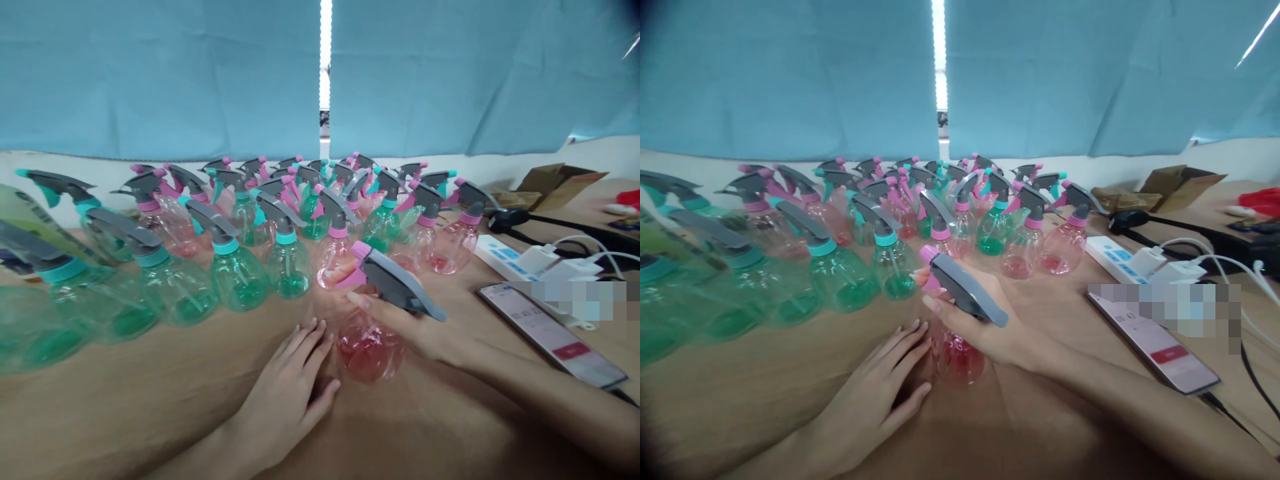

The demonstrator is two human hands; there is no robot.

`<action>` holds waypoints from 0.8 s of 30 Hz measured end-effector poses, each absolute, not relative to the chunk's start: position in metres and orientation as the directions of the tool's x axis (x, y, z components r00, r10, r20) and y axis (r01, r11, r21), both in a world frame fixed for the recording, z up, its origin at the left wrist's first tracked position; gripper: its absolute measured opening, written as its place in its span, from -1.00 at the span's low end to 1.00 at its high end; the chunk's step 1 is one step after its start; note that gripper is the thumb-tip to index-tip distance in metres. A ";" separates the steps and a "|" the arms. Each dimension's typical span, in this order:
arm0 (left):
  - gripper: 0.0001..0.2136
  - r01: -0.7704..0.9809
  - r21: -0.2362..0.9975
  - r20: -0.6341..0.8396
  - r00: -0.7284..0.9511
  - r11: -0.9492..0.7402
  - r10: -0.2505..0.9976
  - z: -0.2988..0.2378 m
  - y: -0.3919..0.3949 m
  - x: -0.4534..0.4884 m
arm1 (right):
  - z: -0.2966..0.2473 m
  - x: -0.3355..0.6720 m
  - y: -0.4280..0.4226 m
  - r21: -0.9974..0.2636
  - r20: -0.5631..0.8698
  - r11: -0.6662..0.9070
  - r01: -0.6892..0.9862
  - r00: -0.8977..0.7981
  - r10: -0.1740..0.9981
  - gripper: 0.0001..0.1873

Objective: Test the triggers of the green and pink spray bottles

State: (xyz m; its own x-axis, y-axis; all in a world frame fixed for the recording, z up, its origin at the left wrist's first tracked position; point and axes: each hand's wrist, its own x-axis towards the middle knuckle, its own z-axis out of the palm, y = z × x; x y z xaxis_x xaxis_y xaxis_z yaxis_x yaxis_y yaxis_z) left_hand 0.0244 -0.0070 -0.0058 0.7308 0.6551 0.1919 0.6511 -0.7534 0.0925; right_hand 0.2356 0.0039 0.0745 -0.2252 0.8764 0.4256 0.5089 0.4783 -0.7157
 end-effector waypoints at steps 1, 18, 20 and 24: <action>-0.53 0.652 0.095 0.191 0.729 -0.752 0.657 -0.006 -0.007 0.024 | 0.075 0.236 0.004 -0.728 0.419 0.476 0.494 -0.229 0.879 -0.68; -0.56 0.649 0.116 0.199 0.727 -0.752 0.657 -0.005 -0.009 0.024 | 0.075 0.238 0.002 -0.749 0.394 0.458 0.479 -0.234 0.889 -0.74; -0.57 0.648 0.118 0.199 0.727 -0.752 0.658 -0.005 -0.009 0.024 | 0.074 0.240 0.002 -0.739 0.364 0.436 0.514 -0.240 0.900 -0.77; -0.57 0.652 0.118 0.194 0.725 -0.749 0.661 -0.006 -0.010 0.024 | 0.069 0.242 0.004 -0.763 0.353 0.416 0.494 -0.220 0.909 -0.79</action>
State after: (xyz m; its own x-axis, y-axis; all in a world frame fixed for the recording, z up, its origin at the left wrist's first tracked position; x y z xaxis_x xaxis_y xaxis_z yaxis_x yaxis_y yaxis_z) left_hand 0.0242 -0.0097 -0.0059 0.7251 0.6609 0.1936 0.6516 -0.7494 0.1177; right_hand 0.2419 0.0044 0.0689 -0.2205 0.9094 0.3527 0.4944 0.4159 -0.7633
